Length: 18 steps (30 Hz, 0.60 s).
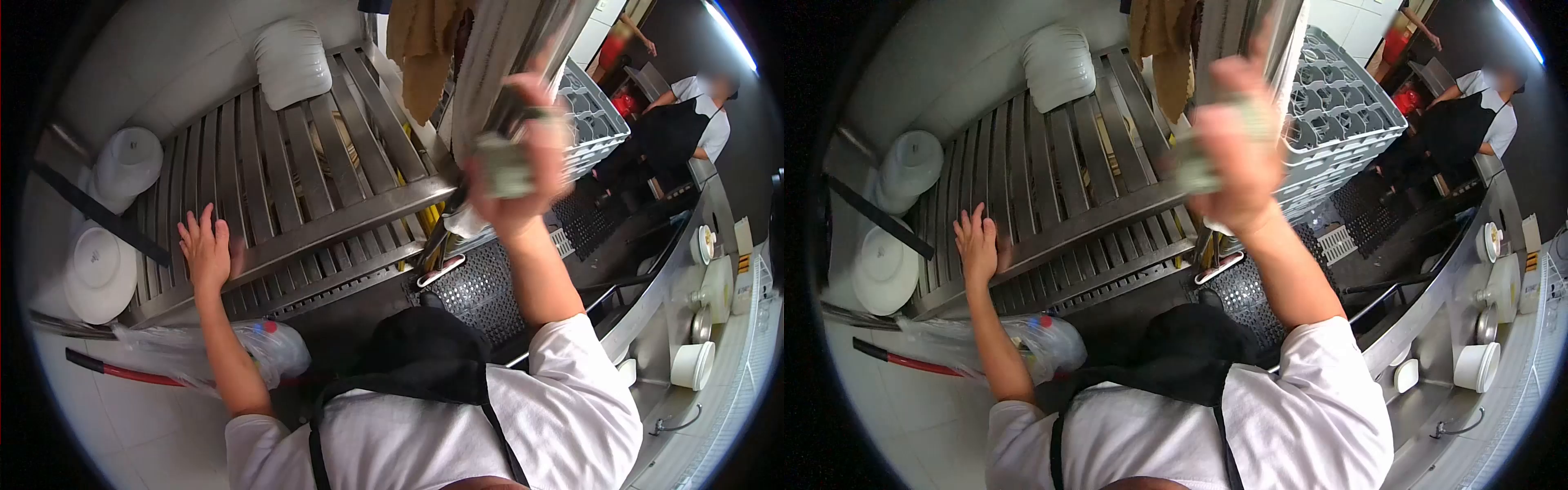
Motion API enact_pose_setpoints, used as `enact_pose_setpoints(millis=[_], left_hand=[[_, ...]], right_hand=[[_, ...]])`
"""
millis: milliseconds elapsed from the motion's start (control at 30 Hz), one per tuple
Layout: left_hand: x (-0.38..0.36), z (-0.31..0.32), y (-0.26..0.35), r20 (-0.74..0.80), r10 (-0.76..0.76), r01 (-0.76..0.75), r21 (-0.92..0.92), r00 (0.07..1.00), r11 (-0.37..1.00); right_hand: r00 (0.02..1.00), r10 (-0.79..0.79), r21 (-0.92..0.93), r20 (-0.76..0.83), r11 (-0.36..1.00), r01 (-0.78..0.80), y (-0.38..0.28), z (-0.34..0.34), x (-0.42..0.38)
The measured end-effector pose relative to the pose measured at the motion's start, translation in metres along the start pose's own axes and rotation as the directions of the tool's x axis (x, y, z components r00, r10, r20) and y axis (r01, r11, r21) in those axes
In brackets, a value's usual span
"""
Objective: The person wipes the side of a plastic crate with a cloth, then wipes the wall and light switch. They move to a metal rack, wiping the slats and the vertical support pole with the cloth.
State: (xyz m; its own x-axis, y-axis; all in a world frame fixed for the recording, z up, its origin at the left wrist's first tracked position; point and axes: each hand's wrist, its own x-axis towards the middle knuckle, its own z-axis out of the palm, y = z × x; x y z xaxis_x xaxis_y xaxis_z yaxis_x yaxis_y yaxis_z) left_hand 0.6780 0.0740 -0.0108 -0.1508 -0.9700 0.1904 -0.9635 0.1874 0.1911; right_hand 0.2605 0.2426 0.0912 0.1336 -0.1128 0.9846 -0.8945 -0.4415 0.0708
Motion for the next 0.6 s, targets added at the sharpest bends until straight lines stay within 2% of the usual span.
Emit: enact_pose_setpoints(millis=[67, 133, 167, 233, 267, 367, 433, 500, 600], left_hand=[[0.0, -0.001, 0.003, -0.013, 0.011, -0.011, 0.002, 1.0, 1.0], [0.002, 0.002, -0.002, -0.02, 0.033, -0.033, 0.013, 0.999, 0.999], [0.003, 0.003, -0.003, -0.01, 0.016, -0.016, 0.0, 1.0, 1.0], [0.007, 0.007, -0.012, -0.01, 0.042, -0.042, 0.017, 0.999, 0.999], [0.005, 0.004, -0.005, 0.009, -0.011, 0.011, -0.017, 1.0, 1.0], [0.008, 0.005, -0.004, 0.047, -0.055, 0.053, 0.054, 0.997, 0.997], [0.007, 0.005, -0.005, 0.043, -0.046, 0.044, 0.061, 0.998, 0.997], [0.005, 0.005, -0.006, 0.054, -0.04, 0.036, 0.072, 0.998, 0.997], [0.005, 0.002, -0.003, 0.064, -0.034, 0.029, 0.08, 0.997, 0.996]], right_hand=[[0.943, 0.01, 0.035, 0.332, 0.999, -0.023, -0.013, 0.011, -0.019], [0.785, 0.234, -0.06, 0.574, 0.968, -0.244, -0.019, 0.03, -0.067], [0.673, 0.401, -0.077, 0.622, 0.886, -0.457, -0.027, 0.039, -0.094], [0.772, 0.415, -0.12, 0.481, 0.904, -0.411, -0.034, 0.047, -0.119], [0.795, 0.427, -0.141, 0.432, 0.902, -0.408, -0.036, 0.05, -0.123], [0.824, 0.453, -0.116, 0.341, 0.89, -0.441, -0.052, 0.057, -0.125], [0.845, 0.315, 0.051, 0.432, 0.927, -0.372, -0.067, 0.06, -0.124], [0.835, 0.164, 0.035, 0.525, 0.976, -0.214, -0.077, 0.055, -0.127], [0.821, 0.048, -0.048, 0.569, 0.999, -0.025, -0.047, 0.035, -0.138]])
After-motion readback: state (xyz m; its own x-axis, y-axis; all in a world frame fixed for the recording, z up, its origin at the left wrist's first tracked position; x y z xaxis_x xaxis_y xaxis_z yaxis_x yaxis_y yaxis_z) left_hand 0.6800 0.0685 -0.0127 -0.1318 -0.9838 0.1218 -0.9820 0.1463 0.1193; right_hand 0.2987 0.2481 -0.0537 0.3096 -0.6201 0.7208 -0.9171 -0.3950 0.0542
